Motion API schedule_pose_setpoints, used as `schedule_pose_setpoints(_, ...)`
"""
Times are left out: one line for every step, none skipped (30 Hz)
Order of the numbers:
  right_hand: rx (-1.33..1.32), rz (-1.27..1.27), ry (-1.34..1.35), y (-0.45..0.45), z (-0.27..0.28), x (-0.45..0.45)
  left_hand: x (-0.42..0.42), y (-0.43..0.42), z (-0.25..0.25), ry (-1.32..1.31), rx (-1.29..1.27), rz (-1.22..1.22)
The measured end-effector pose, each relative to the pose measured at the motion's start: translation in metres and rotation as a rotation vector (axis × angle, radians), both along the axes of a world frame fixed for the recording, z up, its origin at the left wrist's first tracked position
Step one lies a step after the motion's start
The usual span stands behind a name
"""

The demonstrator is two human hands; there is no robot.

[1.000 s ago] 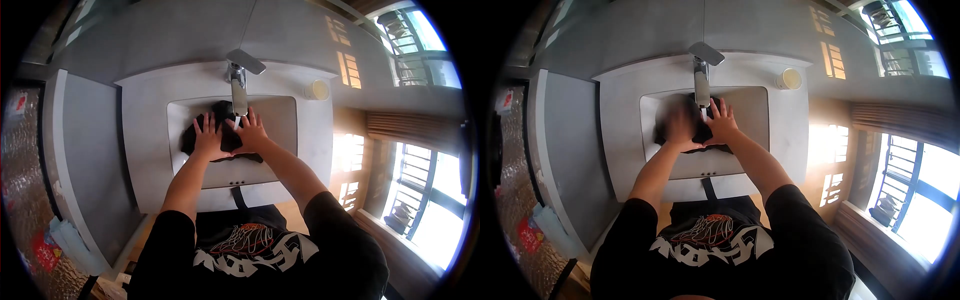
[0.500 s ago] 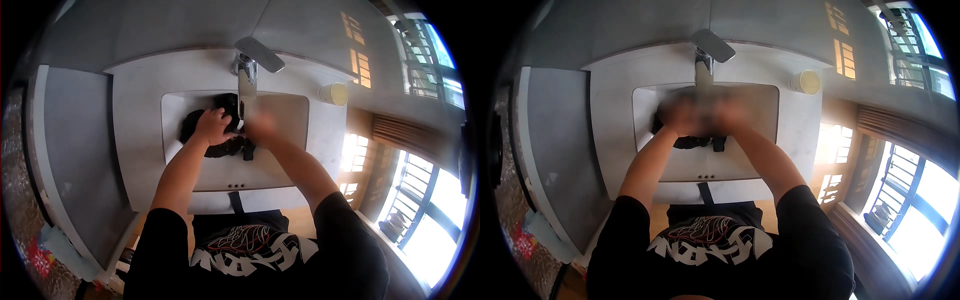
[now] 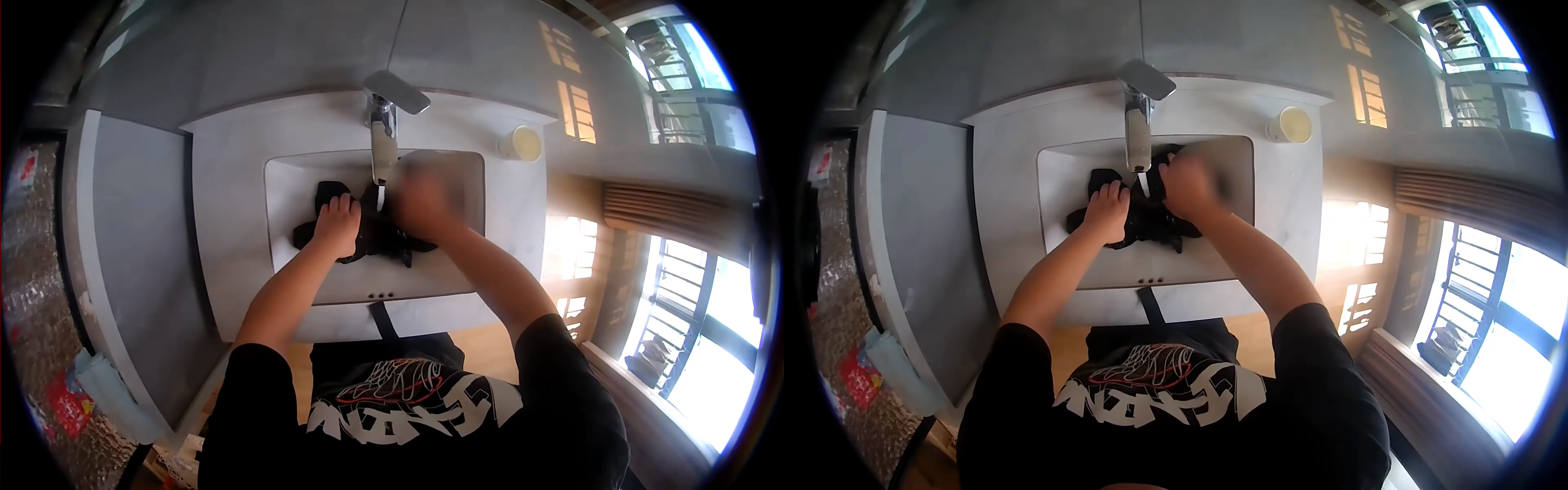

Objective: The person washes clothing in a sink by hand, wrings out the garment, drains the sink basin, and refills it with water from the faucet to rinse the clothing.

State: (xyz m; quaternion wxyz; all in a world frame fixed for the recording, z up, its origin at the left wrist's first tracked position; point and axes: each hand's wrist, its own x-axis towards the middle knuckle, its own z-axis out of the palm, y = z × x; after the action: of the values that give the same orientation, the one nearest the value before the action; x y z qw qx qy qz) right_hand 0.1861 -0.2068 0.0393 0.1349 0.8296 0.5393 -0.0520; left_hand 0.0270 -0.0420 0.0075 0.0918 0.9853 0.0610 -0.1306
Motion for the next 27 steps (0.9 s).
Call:
schedule_pose_setpoints(0.081,-0.024,0.002,0.005,-0.003,-0.002,0.004,-0.001,-0.005,0.057,-0.036,0.031)
schedule_pose_setpoints(0.246,-0.043,0.019,0.0,-0.009,-0.005,0.008,-0.002,-0.01,0.119,-0.075,0.06)
schedule_pose_setpoints(0.171,-0.067,0.064,0.0,-0.015,-0.008,0.013,-0.004,-0.005,0.183,-0.113,0.086)
schedule_pose_setpoints(0.097,-0.09,0.108,0.002,-0.021,-0.008,0.019,-0.008,0.002,0.294,-0.16,0.148)
schedule_pose_setpoints(0.026,-0.112,0.147,0.004,-0.024,-0.009,0.017,-0.009,0.001,0.328,-0.217,0.173)
schedule_pose_setpoints(0.041,-0.144,0.146,0.003,-0.029,-0.008,0.018,-0.008,-0.001,0.353,-0.272,0.198)
schedule_pose_setpoints(0.095,-0.149,0.112,0.004,-0.02,-0.006,0.021,-0.007,-0.005,0.368,-0.325,0.224)
schedule_pose_setpoints(0.147,-0.154,0.077,-0.001,-0.009,-0.007,0.016,-0.005,-0.019,0.324,-0.335,0.229)
schedule_pose_setpoints(0.196,-0.158,0.045,-0.005,0.002,-0.008,0.015,-0.002,-0.01,0.326,-0.319,0.274)
schedule_pose_setpoints(0.285,-0.132,0.037,-0.01,0.008,-0.006,0.014,-0.001,-0.001,0.329,-0.304,0.319)
schedule_pose_setpoints(0.371,-0.111,0.031,-0.018,0.012,-0.004,0.011,-0.001,0.009,0.336,-0.289,0.358)
schedule_pose_setpoints(0.456,-0.094,0.022,-0.026,0.016,-0.004,0.007,-0.001,0.025,0.286,-0.275,0.381)
schedule_pose_setpoints(0.55,-0.123,0.045,-0.033,0.017,-0.006,0.002,-0.004,0.03,0.255,-0.238,0.408)
schedule_pose_setpoints(0.647,-0.151,0.067,-0.038,0.016,-0.007,-0.002,-0.006,0.035,0.221,-0.199,0.436)
schedule_pose_setpoints(0.746,-0.175,0.088,-0.042,0.021,-0.008,-0.001,-0.007,0.045,0.186,-0.161,0.467)
schedule_pose_setpoints(0.706,-0.155,0.111,-0.051,0.026,-0.014,0.002,-0.009,0.056,0.225,-0.094,0.425)
schedule_pose_setpoints(0.667,-0.134,0.134,-0.059,0.03,-0.019,0.005,-0.006,0.065,0.163,-0.319,0.357)
schedule_pose_setpoints(0.704,-0.117,0.208,-0.066,0.027,-0.023,0.01,-0.001,0.071,0.101,-0.542,0.288)
schedule_pose_setpoints(0.729,-0.117,0.267,-0.071,0.021,-0.028,0.01,-0.001,0.074,0.044,-0.764,0.215)
schedule_pose_setpoints(0.753,-0.118,0.325,-0.076,0.015,-0.034,0.011,-0.007,0.078,0.087,-1.41,0.3)
schedule_pose_setpoints(0.765,-0.136,0.368,-0.072,0.01,-0.042,0.019,-0.016,0.083,0.084,-1.782,0.363)
schedule_pose_setpoints(0.777,-0.156,0.41,-0.066,0.007,-0.051,0.025,-0.022,0.064,0.125,-1.762,0.486)
schedule_pose_setpoints(0.772,-0.168,0.443,-0.064,0.006,-0.055,0.033,-0.027,0.046,0.164,-1.735,0.604)
schedule_pose_setpoints(0.766,-0.181,0.476,-0.061,0.009,-0.06,0.039,-0.032,0.052,0.16,-1.701,0.781)
schedule_pose_setpoints(0.739,-0.187,0.503,-0.061,0.012,-0.063,0.045,-0.032,0.034,0.16,-1.635,0.804)
schedule_pose_setpoints(0.711,-0.193,0.53,-0.061,0.016,-0.064,0.048,-0.031,0.028,0.123,-1.663,0.801)
schedule_pose_setpoints(0.696,-0.23,0.592,-0.063,0.015,-0.062,0.052,-0.031,0.031,0.087,-1.692,0.802)
